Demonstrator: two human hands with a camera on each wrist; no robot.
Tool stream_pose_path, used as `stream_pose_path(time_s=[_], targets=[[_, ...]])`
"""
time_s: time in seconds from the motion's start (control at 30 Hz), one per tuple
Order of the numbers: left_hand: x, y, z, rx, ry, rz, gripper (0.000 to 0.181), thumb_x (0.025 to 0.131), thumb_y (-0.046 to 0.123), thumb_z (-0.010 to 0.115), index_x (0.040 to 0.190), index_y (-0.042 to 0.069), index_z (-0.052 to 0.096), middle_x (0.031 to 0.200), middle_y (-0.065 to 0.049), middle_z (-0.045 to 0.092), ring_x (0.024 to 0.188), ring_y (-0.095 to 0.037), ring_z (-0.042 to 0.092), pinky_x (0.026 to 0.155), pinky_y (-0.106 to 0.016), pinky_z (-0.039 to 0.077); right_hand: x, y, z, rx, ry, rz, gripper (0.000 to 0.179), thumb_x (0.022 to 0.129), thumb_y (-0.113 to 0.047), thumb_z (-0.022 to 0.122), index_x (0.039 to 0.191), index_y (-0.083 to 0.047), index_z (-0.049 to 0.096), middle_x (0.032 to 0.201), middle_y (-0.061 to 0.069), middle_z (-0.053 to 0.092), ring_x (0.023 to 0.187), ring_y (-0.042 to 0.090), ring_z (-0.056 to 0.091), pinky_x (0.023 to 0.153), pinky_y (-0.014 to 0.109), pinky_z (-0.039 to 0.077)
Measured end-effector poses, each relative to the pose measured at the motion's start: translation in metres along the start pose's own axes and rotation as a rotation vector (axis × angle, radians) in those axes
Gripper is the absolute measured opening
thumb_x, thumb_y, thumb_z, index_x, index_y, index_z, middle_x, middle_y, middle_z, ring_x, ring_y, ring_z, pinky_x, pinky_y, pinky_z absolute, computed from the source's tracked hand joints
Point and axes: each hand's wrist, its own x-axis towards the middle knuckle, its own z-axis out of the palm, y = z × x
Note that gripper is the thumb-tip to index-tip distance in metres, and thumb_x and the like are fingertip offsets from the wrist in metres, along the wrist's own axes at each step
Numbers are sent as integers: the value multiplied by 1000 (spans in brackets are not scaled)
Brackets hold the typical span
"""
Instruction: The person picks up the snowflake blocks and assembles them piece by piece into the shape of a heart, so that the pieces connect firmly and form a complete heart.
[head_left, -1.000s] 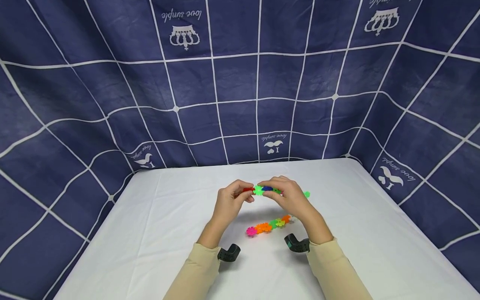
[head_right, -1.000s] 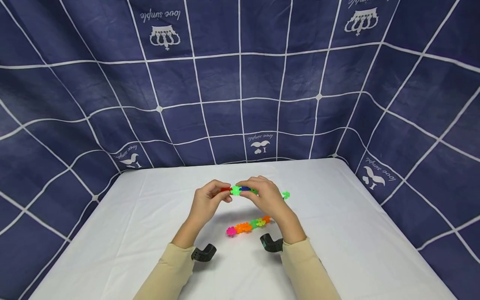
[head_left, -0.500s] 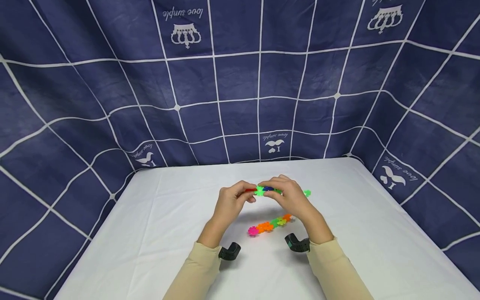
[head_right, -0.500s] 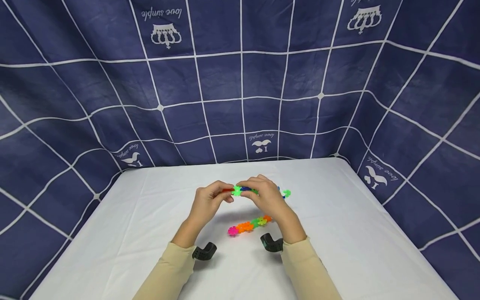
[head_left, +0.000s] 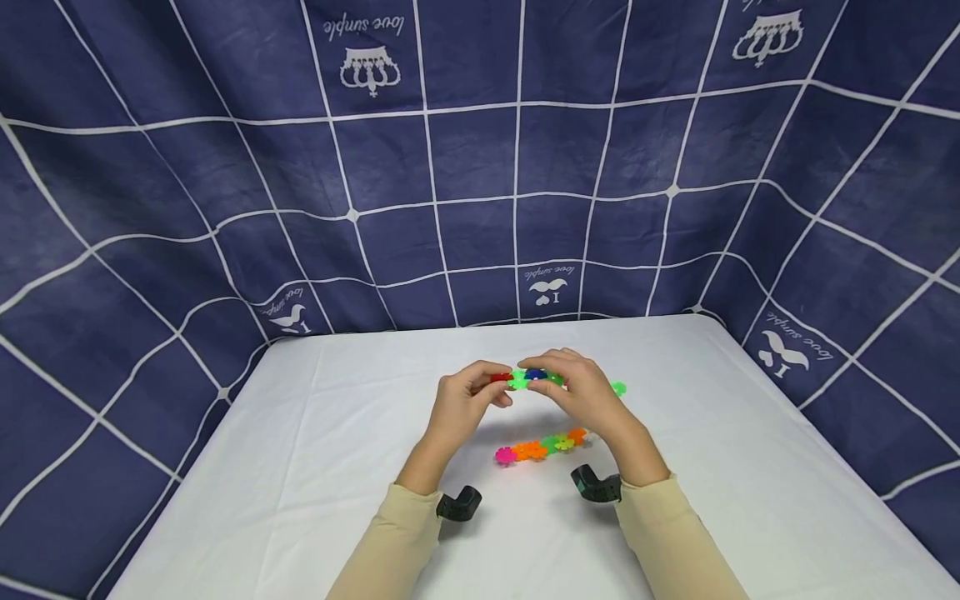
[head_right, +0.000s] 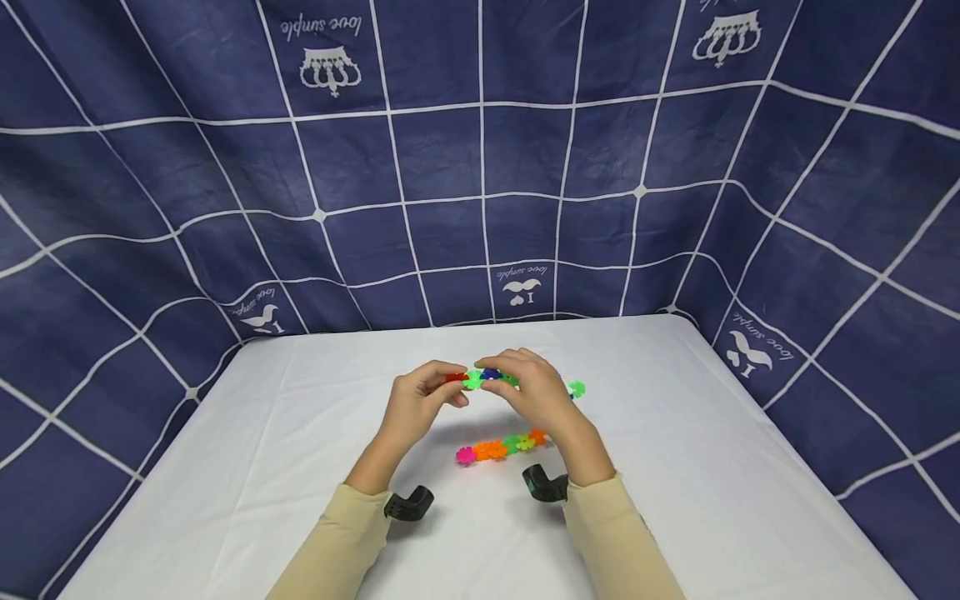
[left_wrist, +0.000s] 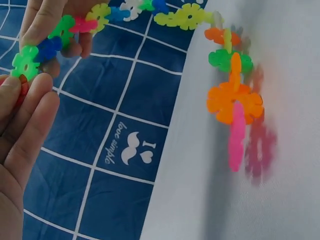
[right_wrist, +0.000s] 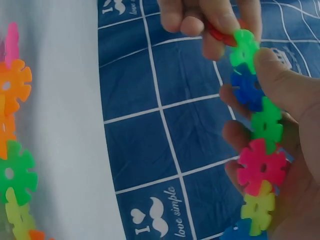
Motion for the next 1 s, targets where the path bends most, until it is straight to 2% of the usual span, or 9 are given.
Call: stream_pose_path(time_s=[0.2,0.3,0.37,0.43,0.53,0.6,0.7,0.87,1.0], targets=[[2,-4,-3,-9,51,-135,20,90,7,71,109,11,71,86,-13,77,67,-18,74,67,-23,61,0,14,-12,-16,121,60,48,88,-24,77,134,-17,63,132,5,66,121,26,53,103,53,47],[2,-9,-6,-44,89,-201,20,89,7,73,109,10,70,87,-13,77,67,-21,74,67,-25,61,-3,30,-19,8,192,163,54,90,-23,75,140,-14,56,140,11,59,127,32,49,106,57,43],[3,-13,-7,-79,110,-241,21,89,5,73,110,8,70,89,-15,77,68,-23,75,67,-27,61,-6,43,-21,42,196,259,58,92,-25,73,144,-12,51,142,14,55,129,35,49,108,58,42],[2,-18,-8,-106,128,-276,22,89,5,73,111,4,69,90,-17,77,68,-23,75,66,-28,61,-9,57,-20,74,149,372,61,94,-30,69,147,-11,46,142,16,54,128,36,50,106,57,44],[1,-25,-9,-137,153,-337,25,89,4,72,113,0,67,92,-19,77,68,-21,75,67,-28,61,-13,73,-16,118,-14,514,66,95,-38,67,148,-8,43,138,18,56,122,35,54,99,51,49],[0,-29,-11,-159,168,-377,26,90,3,71,114,-2,65,92,-19,77,67,-18,74,67,-28,62,-16,81,-13,129,-140,570,64,94,-39,68,144,-5,47,131,18,60,114,32,57,91,44,52],[-1,-35,-12,-196,180,-434,26,91,2,70,116,-3,64,93,-21,76,67,-17,74,67,-30,62,-22,90,-8,147,-266,583,54,91,-34,72,133,-4,57,117,16,64,99,26,61,81,36,52],[-4,-42,-17,-224,217,-520,25,91,1,69,115,-2,64,93,-22,76,67,-19,74,68,-33,62,-27,101,3,234,-324,577,32,90,-20,72,118,-4,67,93,8,60,73,19,58,65,28,48],[-11,-41,-21,-217,223,-587,25,91,0,68,115,-4,62,94,-26,75,69,-24,75,71,-39,63,-27,109,12,341,-293,608,28,93,-15,67,118,-2,65,86,8,59,65,17,59,60,27,53]])
